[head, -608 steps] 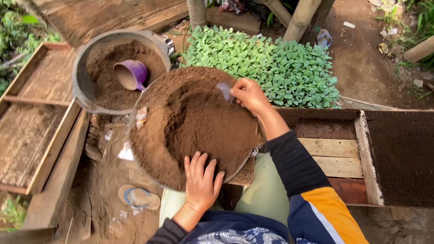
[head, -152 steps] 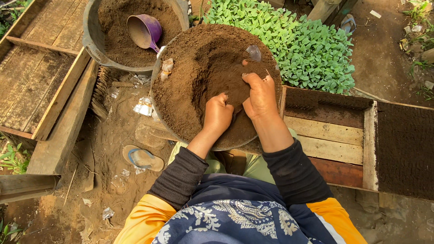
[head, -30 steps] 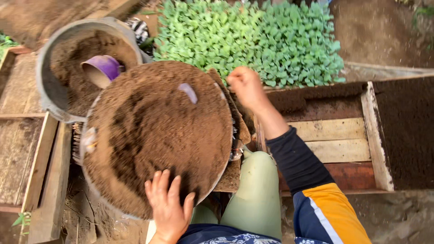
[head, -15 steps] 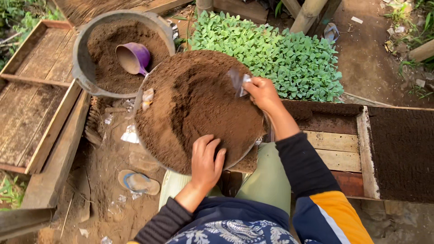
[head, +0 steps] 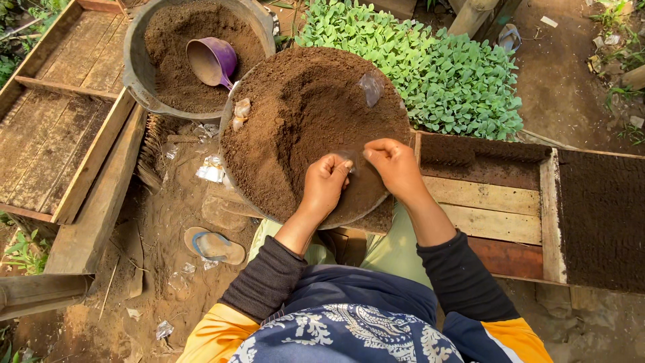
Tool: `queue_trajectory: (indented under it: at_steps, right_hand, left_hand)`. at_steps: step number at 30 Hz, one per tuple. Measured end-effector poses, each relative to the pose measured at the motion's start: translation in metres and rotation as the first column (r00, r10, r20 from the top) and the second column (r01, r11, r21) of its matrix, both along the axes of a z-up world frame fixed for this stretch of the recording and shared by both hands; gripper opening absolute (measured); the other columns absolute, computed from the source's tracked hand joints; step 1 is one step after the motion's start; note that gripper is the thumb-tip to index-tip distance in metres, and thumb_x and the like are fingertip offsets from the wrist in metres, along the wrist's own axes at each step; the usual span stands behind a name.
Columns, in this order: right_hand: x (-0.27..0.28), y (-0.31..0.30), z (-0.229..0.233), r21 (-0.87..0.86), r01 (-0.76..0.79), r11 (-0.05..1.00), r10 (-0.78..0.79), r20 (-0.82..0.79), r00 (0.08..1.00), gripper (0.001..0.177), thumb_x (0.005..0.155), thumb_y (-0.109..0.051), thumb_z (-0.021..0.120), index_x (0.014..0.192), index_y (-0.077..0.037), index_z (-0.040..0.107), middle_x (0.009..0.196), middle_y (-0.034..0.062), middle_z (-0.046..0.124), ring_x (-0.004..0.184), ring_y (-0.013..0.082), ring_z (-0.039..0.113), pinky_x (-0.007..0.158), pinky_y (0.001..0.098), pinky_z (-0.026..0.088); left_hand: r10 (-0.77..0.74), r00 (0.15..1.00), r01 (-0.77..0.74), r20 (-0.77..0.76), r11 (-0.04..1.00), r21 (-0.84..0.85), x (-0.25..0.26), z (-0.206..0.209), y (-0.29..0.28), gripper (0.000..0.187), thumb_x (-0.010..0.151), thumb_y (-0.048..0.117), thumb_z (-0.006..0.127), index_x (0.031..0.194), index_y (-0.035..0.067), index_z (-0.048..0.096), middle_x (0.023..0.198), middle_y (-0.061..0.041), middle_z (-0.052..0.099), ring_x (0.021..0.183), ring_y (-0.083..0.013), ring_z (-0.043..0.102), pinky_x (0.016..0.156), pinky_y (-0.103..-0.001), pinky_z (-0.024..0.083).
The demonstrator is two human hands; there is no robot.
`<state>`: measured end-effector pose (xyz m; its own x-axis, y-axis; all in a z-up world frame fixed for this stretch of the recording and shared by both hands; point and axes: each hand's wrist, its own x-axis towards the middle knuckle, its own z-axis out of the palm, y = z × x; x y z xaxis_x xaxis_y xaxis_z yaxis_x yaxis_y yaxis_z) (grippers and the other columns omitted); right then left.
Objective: The person scoops soil from a large basin into small plastic packets and places them into a wooden tray. The person repeats this process multiple times, filling several packets with soil.
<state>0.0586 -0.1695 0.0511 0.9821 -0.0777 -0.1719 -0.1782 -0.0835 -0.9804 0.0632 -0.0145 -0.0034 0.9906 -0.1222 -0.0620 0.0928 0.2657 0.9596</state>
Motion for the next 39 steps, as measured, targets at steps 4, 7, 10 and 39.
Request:
queue_trajectory:
  at_steps: [4, 7, 10, 39]
  right_hand:
    - [-0.010, 0.022, -0.004, -0.024, -0.104, 0.994, 0.106, 0.113, 0.988, 0.024, 0.076, -0.005, 0.071, 0.100, -0.002, 0.067, 0.077, 0.0078, 0.065, 0.049, 0.0035, 0.052, 0.040, 0.0151, 0.045]
    - [-0.003, 0.017, -0.027, 0.034, -0.077, 0.996, 0.070, 0.186, 0.980, 0.014, 0.083, -0.002, 0.063, 0.096, 0.001, 0.066, 0.066, 0.0087, 0.063, 0.053, 0.0055, 0.055, 0.044, 0.0146, 0.046]
    - [-0.018, 0.037, 0.031, -0.041, -0.172, 0.984, 0.176, 0.172, 0.969, 0.039, 0.071, 0.003, 0.071, 0.109, -0.003, 0.065, 0.088, 0.0077, 0.063, 0.071, 0.0069, 0.060, 0.062, 0.0215, 0.056]
    - [0.064, 0.054, -0.071, -0.025, -0.201, 0.979, 0.192, -0.189, 0.963, 0.039, 0.069, -0.009, 0.071, 0.106, -0.002, 0.061, 0.096, 0.0185, 0.066, 0.088, 0.0299, 0.064, 0.076, 0.0376, 0.052]
  left_hand:
    - [0.029, 0.999, -0.029, 0.041, 0.999, 0.014, 0.001, 0.006, 0.001, 0.023, 0.091, 0.016, 0.060, 0.071, 0.005, 0.064, 0.047, -0.008, 0.058, 0.042, -0.0097, 0.054, 0.037, -0.018, 0.039]
    - [-0.027, 0.996, 0.016, -0.087, 0.992, -0.129, -0.010, 0.041, 0.005, 0.036, 0.100, 0.024, 0.041, 0.082, 0.003, 0.064, 0.062, -0.011, 0.066, 0.057, -0.0095, 0.060, 0.055, -0.019, 0.046]
    - [-0.057, 0.972, 0.019, -0.228, 0.986, -0.164, -0.006, 0.041, 0.011, 0.030, 0.098, 0.024, 0.045, 0.097, -0.002, 0.061, 0.082, -0.017, 0.067, 0.066, -0.0168, 0.063, 0.066, -0.026, 0.052]
    - [0.107, 0.955, -0.141, 0.277, 0.985, 0.105, 0.015, 0.081, 0.085, 0.018, 0.090, -0.004, 0.046, 0.097, -0.003, 0.063, 0.067, -0.012, 0.060, 0.052, -0.0101, 0.057, 0.044, -0.019, 0.050]
